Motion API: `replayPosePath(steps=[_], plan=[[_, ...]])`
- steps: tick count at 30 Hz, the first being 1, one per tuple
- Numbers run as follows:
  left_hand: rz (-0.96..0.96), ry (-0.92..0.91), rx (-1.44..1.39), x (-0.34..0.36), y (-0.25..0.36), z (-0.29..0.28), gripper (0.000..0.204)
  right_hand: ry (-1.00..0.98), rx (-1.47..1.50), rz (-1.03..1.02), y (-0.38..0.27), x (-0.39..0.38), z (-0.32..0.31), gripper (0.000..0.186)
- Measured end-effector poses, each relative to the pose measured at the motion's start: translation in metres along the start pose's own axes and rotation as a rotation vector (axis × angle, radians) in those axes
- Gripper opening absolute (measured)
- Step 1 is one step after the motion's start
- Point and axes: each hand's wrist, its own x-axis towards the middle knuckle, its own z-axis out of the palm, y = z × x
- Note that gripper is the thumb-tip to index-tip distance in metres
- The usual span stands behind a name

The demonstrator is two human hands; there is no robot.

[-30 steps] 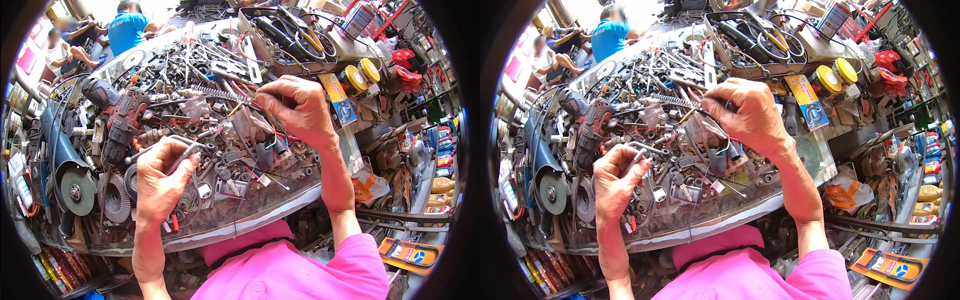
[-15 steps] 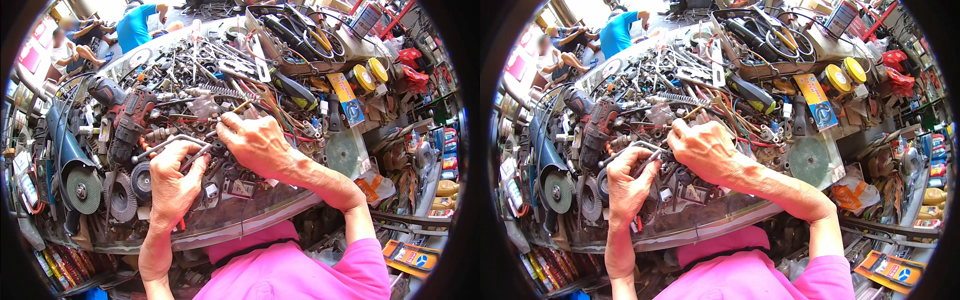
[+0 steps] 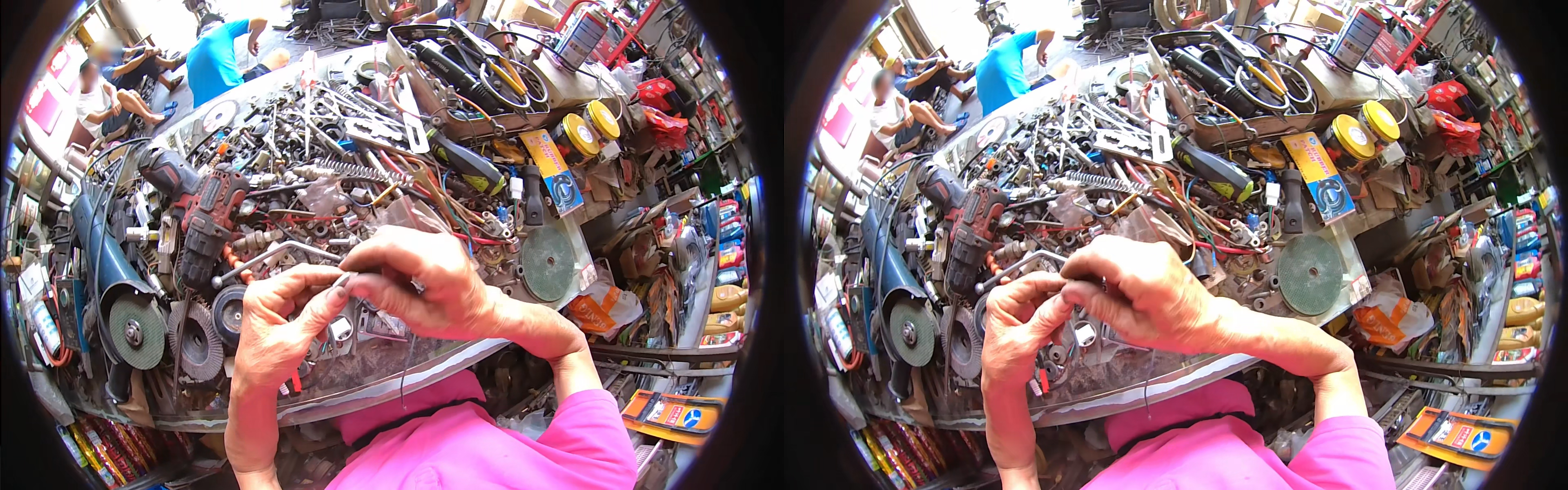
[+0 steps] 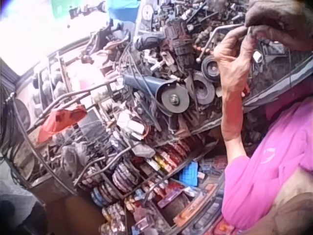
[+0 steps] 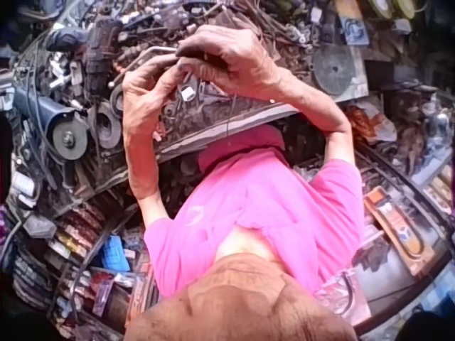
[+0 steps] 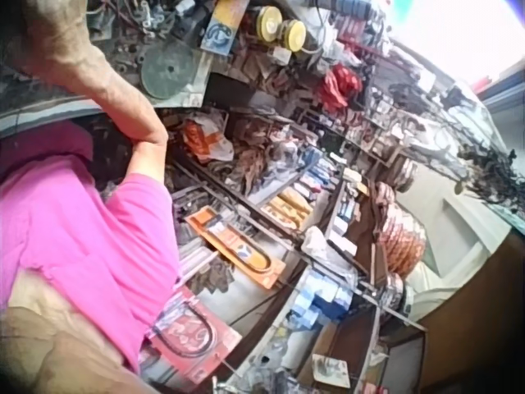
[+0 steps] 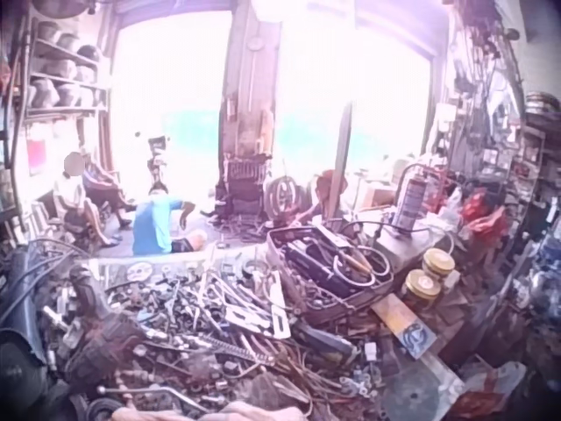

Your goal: The person holds a small cylindrical electronic component and repeatedly uses a small metal tool to scrape or clean its surface. The person manipulates the component with both hands, rotating it to access different sides while working over a cluttered workbench.

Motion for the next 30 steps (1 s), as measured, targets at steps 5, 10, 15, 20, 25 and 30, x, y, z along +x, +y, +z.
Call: replayPosePath(steps=[5,10,15,20,25,30], plan=[[0.019,0.006,-0.073,0.000,-0.001,0.002,0.020,-0.015,-0.005,-0.038,-0.002,-0.002,0.003,0.022],[0.050,-0.018,-0.002,0.005,-0.002,-0.007,0.020,0.006,-0.008,-0.040,0.003,0.000,0.000,0.025],[0.028,-0.053,-0.028,0.004,-0.004,-0.011,0.017,-0.052,-0.021,-0.065,0.007,-0.002,0.001,0.024],[0.120,-0.019,0.036,-0.001,0.002,-0.010,0.017,-0.029,-0.060,-0.099,0.009,-0.002,0.000,0.024],[0.099,0.000,0.025,0.000,0.004,-0.009,0.018,-0.002,-0.005,-0.039,0.007,-0.004,0.001,0.025],[0.078,-0.060,0.017,0.002,0.001,-0.008,0.019,-0.007,-0.006,-0.071,0.011,-0.005,0.003,0.025]])
